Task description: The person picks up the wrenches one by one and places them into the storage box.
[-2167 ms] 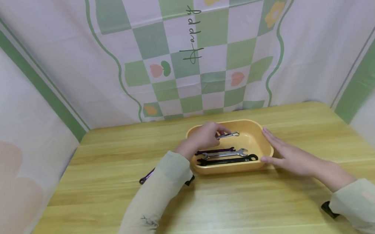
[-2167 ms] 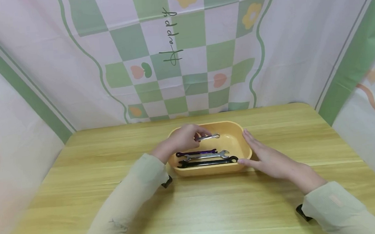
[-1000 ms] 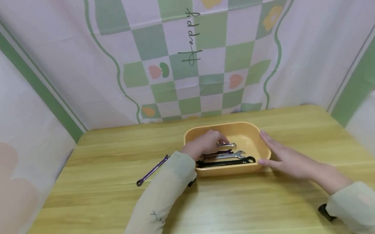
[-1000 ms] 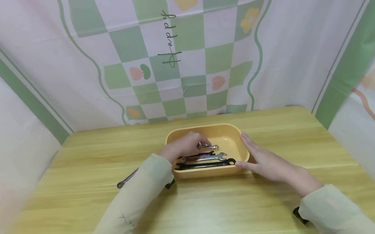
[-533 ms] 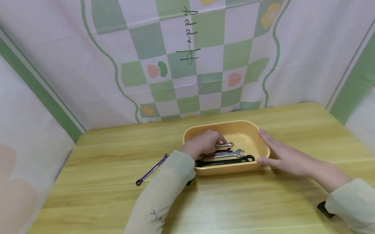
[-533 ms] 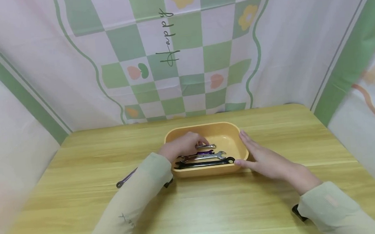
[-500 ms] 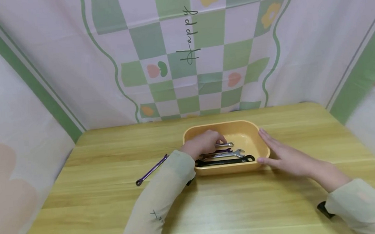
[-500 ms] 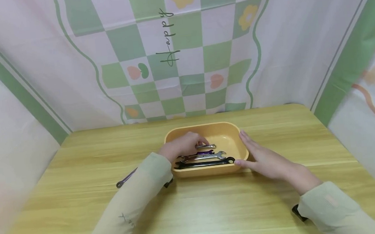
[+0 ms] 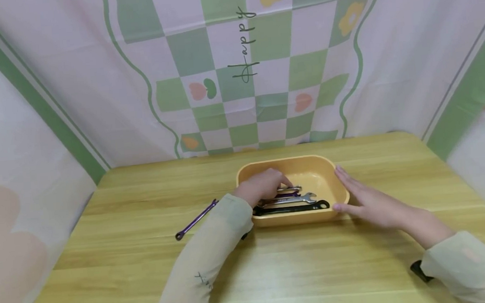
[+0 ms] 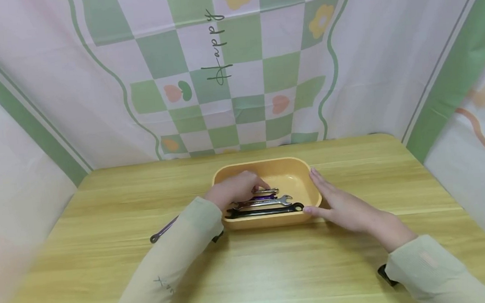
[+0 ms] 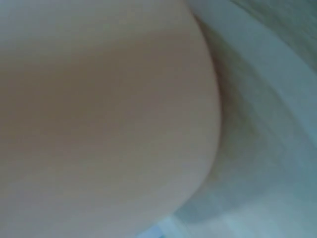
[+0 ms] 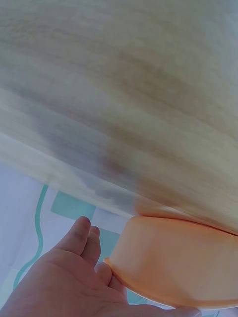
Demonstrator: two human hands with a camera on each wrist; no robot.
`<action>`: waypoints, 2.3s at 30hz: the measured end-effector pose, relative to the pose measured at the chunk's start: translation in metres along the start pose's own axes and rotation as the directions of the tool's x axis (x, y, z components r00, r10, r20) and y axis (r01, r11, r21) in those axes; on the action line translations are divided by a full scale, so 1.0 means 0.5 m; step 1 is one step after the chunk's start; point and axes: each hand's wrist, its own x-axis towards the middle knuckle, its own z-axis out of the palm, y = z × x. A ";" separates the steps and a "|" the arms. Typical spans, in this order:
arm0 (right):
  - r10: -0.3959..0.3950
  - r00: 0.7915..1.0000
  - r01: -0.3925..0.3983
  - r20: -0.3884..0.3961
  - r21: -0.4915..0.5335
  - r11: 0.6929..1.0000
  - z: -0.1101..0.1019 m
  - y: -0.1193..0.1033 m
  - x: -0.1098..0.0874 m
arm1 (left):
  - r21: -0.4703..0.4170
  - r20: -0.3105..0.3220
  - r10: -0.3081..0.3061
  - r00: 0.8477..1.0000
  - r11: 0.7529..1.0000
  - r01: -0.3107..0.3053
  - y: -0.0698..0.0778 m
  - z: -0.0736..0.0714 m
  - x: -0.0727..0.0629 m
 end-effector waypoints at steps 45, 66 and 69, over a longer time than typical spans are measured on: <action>0.011 1.000 -0.011 0.001 -0.014 1.000 0.001 -0.005 -0.003 | -0.025 0.000 -0.064 0.998 0.998 0.064 0.005 -0.011 -0.013; 0.007 1.000 -0.007 0.008 -0.013 1.000 0.003 -0.005 0.001 | -0.191 -0.214 -0.094 0.972 0.980 0.053 0.010 -0.028 -0.054; 0.007 1.000 -0.007 0.006 -0.016 1.000 0.001 -0.006 0.002 | -0.217 -0.241 -0.091 0.966 0.975 0.038 0.009 -0.035 -0.068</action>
